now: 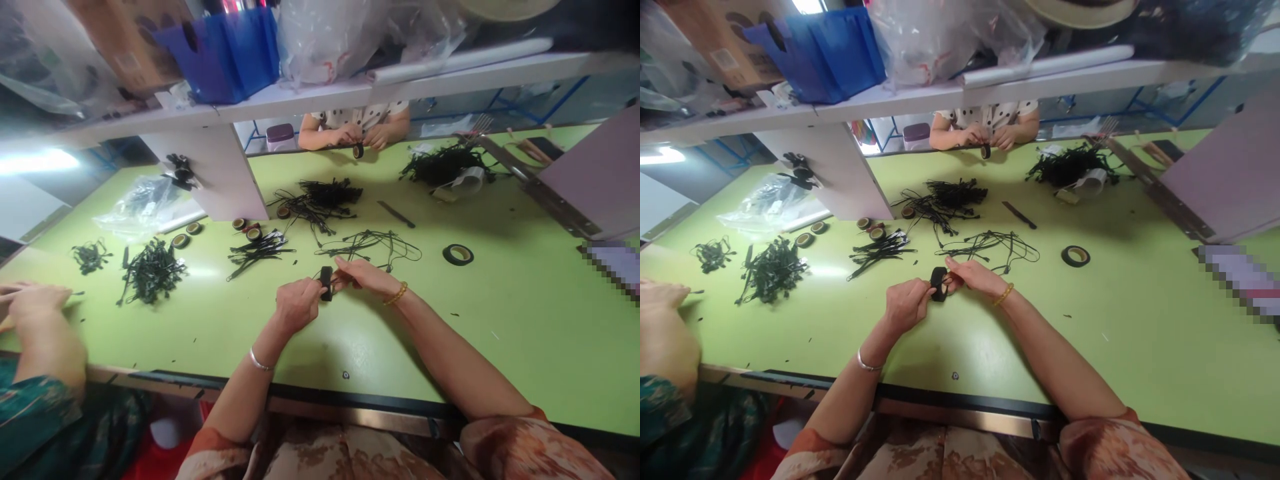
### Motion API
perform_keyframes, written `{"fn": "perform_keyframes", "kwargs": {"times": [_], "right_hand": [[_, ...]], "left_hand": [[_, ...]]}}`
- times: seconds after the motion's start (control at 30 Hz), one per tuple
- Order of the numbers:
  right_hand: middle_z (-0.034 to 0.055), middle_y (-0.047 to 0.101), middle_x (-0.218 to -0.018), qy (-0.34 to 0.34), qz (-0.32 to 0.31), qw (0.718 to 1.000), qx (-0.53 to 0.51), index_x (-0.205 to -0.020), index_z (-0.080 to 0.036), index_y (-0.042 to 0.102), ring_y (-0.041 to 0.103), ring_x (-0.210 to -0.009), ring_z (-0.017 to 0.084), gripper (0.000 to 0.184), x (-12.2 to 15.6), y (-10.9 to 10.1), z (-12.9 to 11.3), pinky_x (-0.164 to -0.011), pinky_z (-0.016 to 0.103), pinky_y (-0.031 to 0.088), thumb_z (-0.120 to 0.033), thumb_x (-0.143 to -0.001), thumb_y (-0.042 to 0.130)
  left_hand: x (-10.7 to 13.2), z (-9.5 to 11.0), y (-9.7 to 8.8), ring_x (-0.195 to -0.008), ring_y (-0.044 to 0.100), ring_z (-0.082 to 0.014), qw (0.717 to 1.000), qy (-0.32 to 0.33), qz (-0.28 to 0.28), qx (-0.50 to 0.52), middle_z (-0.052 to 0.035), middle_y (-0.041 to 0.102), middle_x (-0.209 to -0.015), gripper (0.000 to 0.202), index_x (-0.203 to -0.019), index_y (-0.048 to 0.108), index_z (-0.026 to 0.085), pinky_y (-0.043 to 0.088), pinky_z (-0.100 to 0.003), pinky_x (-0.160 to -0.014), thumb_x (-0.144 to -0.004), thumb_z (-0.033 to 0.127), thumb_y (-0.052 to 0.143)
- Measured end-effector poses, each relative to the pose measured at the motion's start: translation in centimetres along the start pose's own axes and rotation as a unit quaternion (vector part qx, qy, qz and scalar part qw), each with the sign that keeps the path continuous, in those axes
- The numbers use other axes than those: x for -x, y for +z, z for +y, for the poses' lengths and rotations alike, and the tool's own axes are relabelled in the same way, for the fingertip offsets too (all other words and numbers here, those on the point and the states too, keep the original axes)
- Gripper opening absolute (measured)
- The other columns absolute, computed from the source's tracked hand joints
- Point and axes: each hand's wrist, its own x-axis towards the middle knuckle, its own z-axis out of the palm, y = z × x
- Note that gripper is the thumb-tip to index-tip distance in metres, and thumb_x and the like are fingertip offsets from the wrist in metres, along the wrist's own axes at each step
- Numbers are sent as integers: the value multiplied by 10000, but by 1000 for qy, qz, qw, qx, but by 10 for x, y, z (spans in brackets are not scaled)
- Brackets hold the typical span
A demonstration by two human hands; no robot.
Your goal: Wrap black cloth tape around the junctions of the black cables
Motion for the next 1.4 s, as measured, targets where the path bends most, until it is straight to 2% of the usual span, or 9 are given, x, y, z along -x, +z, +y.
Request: {"fn": "perform_keyframes", "kwargs": {"times": [0.13, 0.27, 0.4, 0.53, 0.77, 0.93, 1.17, 1.27, 1.4], "right_hand": [[59, 677, -637, 17, -21, 998, -59, -692, -113, 723, 561, -624, 139, 580, 0, 12, 2, -621, 288, 381, -693, -688, 707], [6, 606, -564, 29, 60, 992, -107, -568, -125, 642, 492, -580, 108, 439, -1, 23, 8, -609, 281, 359, -507, -546, 857], [-20, 583, -567, -9, 139, 975, -173, -545, -150, 583, 483, -576, 100, 397, -3, 29, 10, -607, 276, 368, -425, -518, 868], [-15, 597, -605, -39, 144, 968, -200, -626, -153, 624, 499, -601, 114, 352, -1, 32, 6, -610, 275, 395, -417, -545, 842], [16, 622, -715, -106, 123, 970, -181, -693, -158, 648, 513, -683, 139, 261, 9, 28, -4, -672, 286, 424, -372, -608, 770], [4, 604, -733, -146, 98, 974, -143, -735, -172, 628, 506, -696, 148, 235, 14, 22, -5, -686, 295, 418, -307, -589, 754], [4, 573, -748, -190, 115, 970, -98, -794, -184, 597, 504, -721, 174, 244, 15, 20, -1, -688, 312, 409, -303, -601, 687], [-1, 535, -726, -214, 112, 970, -39, -756, -192, 560, 477, -709, 170, 201, 15, 17, 0, -676, 307, 383, -298, -618, 660], [13, 539, -750, -271, 92, 956, 60, -736, -193, 544, 479, -745, 179, 135, 14, 14, 3, -701, 315, 380, -222, -619, 605]], "left_hand": [[0, 4, 4, -527, 407, -120, 999, 46, 13, -20, -20, 538, -598, 341, -676, 525, 183, 191, -299, -535, -986, 269, 412], [-1, 5, 7, -534, 415, -126, 997, 73, 14, -19, -18, 519, -596, 328, -684, 523, 184, 179, -312, -531, -987, 266, 427], [-2, 4, 8, -521, 411, -125, 999, 52, -5, -9, -15, 500, -591, 346, -681, 512, 185, 175, -319, -522, -997, 288, 413], [-1, 3, 8, -518, 424, -127, 999, 50, 1, -22, -21, 512, -585, 363, -685, 524, 185, 183, -313, -518, -1003, 307, 398], [-1, 5, 8, -523, 468, -131, 998, 28, -45, 16, -36, 554, -595, 357, -697, 538, 185, 192, -302, -518, -995, 318, 393], [-1, 6, 8, -536, 529, -147, 996, -51, -69, 22, -46, 620, -629, 289, -765, 564, 189, 195, -283, -523, -979, 309, 412], [-7, 6, 2, -567, 586, -175, 974, -175, -112, 90, -24, 657, -682, 202, -938, 548, 215, 300, -266, -556, -986, 316, 380], [-7, 7, 1, -558, 563, -177, 964, -208, -97, 137, -15, 635, -681, 158, -994, 523, 220, 317, -272, -566, -976, 288, 382], [-6, 6, 5, -566, 491, -146, 920, -284, -36, 269, 10, 541, -629, 199, -840, 491, 219, 339, -262, -568, -974, 328, 392]]}}
